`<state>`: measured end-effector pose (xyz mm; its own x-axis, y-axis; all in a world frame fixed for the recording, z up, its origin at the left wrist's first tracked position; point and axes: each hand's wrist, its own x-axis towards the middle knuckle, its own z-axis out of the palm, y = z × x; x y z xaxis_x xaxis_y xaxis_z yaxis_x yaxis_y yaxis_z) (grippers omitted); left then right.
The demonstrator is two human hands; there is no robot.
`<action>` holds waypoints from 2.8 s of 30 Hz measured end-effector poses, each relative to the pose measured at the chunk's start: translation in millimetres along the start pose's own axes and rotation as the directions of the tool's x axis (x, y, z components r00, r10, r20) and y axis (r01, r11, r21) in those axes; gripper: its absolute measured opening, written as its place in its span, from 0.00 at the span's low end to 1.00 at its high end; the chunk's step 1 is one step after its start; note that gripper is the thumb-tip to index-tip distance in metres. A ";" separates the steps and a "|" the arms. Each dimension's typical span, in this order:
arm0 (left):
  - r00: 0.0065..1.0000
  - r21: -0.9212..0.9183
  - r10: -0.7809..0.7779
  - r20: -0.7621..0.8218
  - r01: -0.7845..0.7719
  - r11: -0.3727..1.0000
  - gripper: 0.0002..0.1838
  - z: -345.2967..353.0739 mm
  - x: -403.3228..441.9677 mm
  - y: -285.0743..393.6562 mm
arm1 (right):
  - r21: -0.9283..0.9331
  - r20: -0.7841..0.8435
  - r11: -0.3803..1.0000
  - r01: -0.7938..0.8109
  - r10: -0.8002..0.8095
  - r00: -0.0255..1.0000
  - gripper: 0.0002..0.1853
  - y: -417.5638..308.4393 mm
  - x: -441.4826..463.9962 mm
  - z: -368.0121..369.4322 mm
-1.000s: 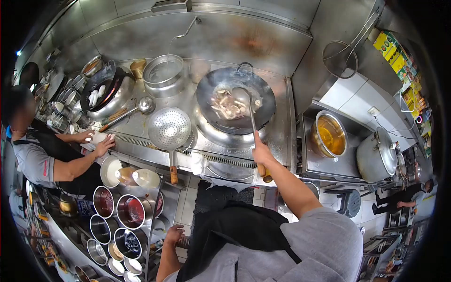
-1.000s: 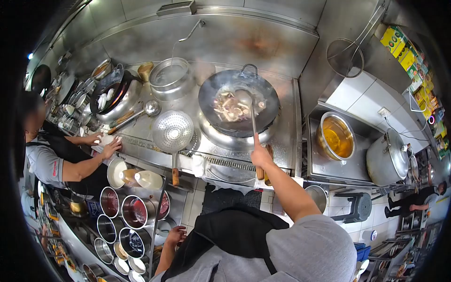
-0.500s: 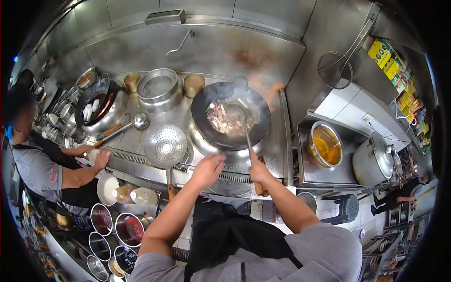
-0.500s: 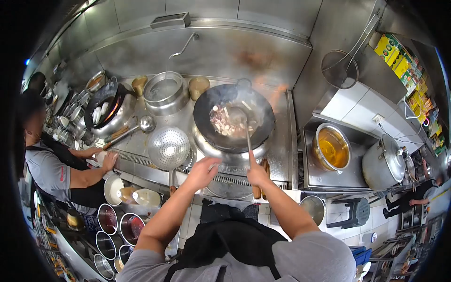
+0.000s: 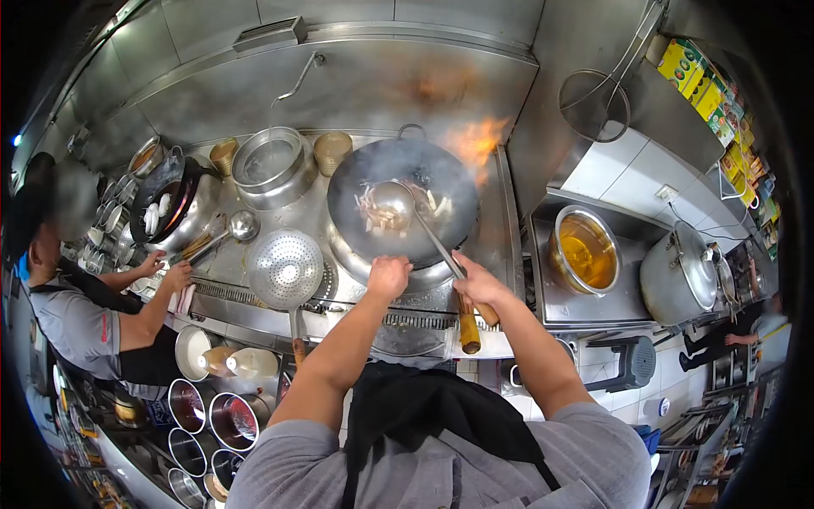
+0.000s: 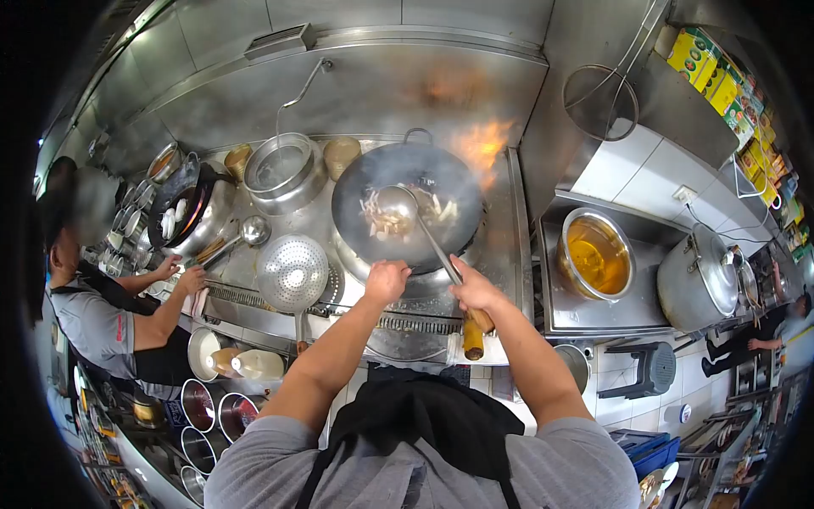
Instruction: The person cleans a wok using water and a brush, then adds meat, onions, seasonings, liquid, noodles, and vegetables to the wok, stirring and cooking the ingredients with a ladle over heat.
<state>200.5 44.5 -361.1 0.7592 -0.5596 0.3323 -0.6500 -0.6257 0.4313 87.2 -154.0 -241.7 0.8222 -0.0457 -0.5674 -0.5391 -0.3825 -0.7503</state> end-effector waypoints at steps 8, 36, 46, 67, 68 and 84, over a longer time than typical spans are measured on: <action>0.998 -0.005 -0.054 0.016 0.054 0.999 0.05 6.1 2.7 16.1 | -0.523 -0.346 0.849 -0.080 -0.125 0.930 0.46 -15.6 73.5 -9.5; 0.982 -0.105 -0.188 -0.009 0.186 0.977 0.31 -16.5 -51.0 37.4 | 0.136 -0.205 0.971 0.197 -0.167 0.964 0.40 163.0 -17.0 4.9; 0.807 -0.320 -0.589 -0.054 0.544 0.775 0.24 -83.4 -253.7 26.7 | 0.297 0.080 0.899 0.323 -0.360 0.929 0.38 121.4 -24.4 26.1; -0.150 -0.402 -0.980 0.128 0.896 -0.190 0.18 33.8 -873.1 149.3 | -0.142 0.930 0.834 0.533 -0.073 0.361 0.43 -77.4 -158.3 578.9; -0.048 -0.301 -0.997 0.058 0.951 -0.064 0.17 38.2 -889.7 164.7 | -0.177 0.917 0.748 0.640 -0.110 0.382 0.44 -77.3 -156.7 586.6; -0.322 -0.745 -0.871 0.371 0.457 -0.486 0.13 84.4 -873.9 126.3 | -0.084 0.940 0.971 0.226 0.002 0.340 0.42 -124.6 -208.1 565.7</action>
<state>-548.0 408.6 -667.8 0.3095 0.5237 -0.7937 0.6876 0.4533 0.5672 -120.1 425.1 -222.0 0.1064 0.8515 -0.5134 -0.3224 -0.4589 -0.8279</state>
